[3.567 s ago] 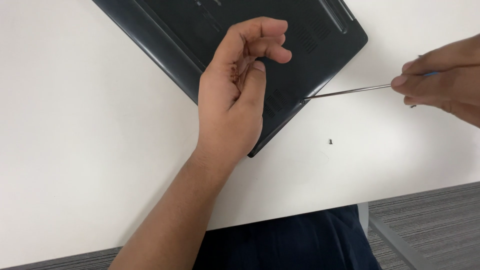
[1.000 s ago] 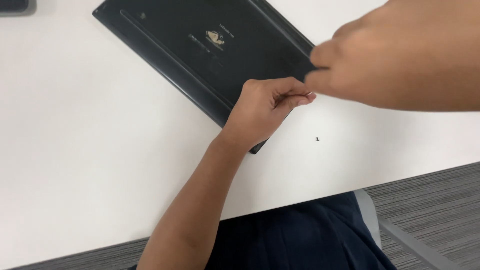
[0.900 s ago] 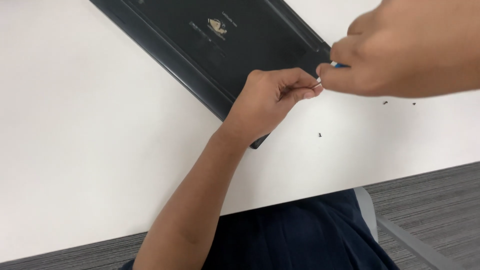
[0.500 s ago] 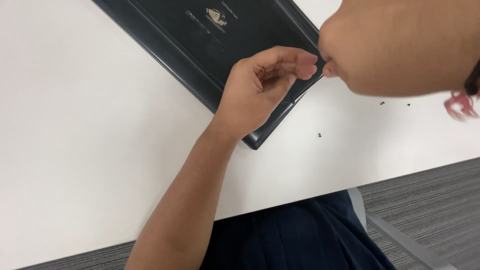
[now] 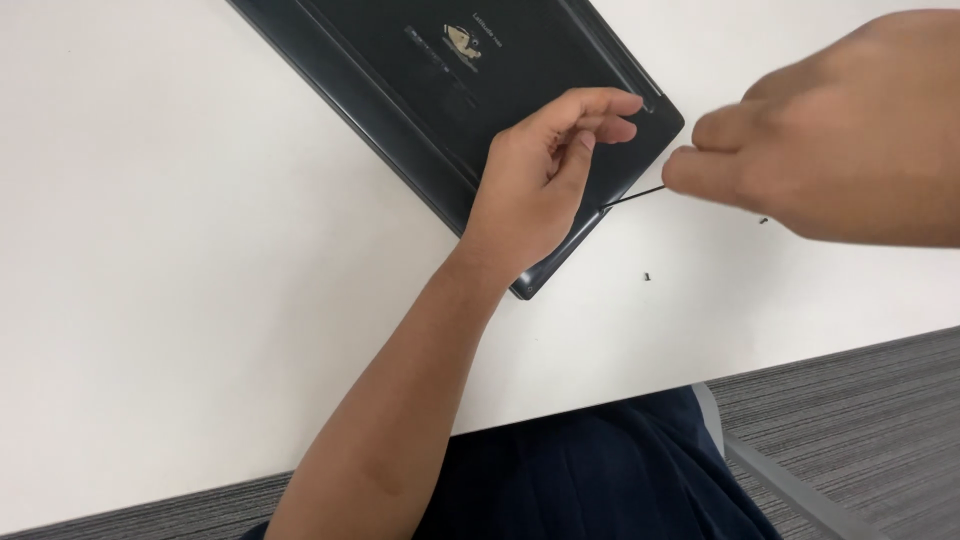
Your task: Using a screwdriver to remove screws from the bottom casing of a laptop.
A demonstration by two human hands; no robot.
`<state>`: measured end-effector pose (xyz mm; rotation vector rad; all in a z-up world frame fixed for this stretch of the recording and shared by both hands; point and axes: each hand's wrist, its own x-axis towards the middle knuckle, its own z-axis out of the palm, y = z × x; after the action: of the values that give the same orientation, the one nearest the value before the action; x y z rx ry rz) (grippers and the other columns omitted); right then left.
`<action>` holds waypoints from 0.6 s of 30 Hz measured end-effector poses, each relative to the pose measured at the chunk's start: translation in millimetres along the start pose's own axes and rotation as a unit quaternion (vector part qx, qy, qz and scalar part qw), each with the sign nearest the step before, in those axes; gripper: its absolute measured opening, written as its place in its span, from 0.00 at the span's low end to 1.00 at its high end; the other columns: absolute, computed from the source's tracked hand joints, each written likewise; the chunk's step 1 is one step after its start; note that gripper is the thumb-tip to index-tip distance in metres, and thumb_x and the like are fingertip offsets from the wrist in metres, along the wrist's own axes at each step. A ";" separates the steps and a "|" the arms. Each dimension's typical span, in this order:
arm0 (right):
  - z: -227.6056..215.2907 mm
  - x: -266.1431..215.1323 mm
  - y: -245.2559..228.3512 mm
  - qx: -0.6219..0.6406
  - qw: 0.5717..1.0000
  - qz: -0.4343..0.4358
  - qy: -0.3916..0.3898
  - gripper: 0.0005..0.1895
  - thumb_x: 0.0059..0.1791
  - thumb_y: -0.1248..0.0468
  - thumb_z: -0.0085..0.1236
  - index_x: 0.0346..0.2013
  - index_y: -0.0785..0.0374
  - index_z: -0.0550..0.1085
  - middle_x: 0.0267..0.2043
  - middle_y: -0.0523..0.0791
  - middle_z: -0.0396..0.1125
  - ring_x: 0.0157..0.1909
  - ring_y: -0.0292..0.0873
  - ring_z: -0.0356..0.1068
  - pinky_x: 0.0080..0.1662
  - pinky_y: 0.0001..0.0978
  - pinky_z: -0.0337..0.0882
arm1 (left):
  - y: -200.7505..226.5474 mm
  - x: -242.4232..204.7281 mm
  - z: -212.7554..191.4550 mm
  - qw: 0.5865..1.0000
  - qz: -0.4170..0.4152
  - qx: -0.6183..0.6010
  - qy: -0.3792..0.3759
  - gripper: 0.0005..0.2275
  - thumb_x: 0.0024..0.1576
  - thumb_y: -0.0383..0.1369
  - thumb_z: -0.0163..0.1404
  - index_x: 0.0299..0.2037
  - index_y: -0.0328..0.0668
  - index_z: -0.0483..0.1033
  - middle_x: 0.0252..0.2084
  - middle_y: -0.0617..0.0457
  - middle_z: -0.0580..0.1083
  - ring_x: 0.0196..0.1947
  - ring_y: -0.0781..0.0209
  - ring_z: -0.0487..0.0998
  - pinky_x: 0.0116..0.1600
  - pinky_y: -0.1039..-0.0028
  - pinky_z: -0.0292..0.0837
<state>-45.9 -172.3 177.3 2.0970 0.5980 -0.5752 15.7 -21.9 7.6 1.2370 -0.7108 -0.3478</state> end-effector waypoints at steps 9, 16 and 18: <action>12.0 1.0 5.0 -0.019 0.998 -0.026 -0.054 0.23 0.52 0.38 0.45 0.27 0.46 0.77 0.16 0.30 0.69 0.24 0.29 0.73 0.24 0.22 0.67 | 3.1 1.4 1.6 0.999 -0.041 0.017 0.008 0.13 0.70 0.25 0.40 0.58 0.46 0.76 0.48 0.55 0.82 0.26 0.81 0.71 0.30 0.86 0.68; -9.4 28.9 13.8 0.109 0.971 0.088 -0.195 0.23 0.55 0.39 0.48 0.34 0.47 0.83 0.17 0.36 0.76 0.18 0.33 0.73 0.26 0.22 0.67 | 0.7 0.3 2.8 0.999 -0.037 0.008 0.011 0.11 0.71 0.27 0.40 0.58 0.46 0.76 0.48 0.56 0.82 0.25 0.81 0.69 0.29 0.86 0.66; 2.0 37.0 14.0 0.190 0.943 0.144 -0.231 0.24 0.53 0.39 0.52 0.34 0.52 0.85 0.20 0.38 0.75 0.19 0.36 0.74 0.26 0.26 0.67 | 0.4 0.2 1.8 0.999 -0.039 0.009 0.010 0.12 0.71 0.27 0.40 0.58 0.46 0.76 0.48 0.56 0.82 0.26 0.81 0.70 0.30 0.86 0.67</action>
<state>-9.0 -173.6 162.9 2.2336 -0.0992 -1.0303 14.6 -23.2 8.3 1.2855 -0.6518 -0.3940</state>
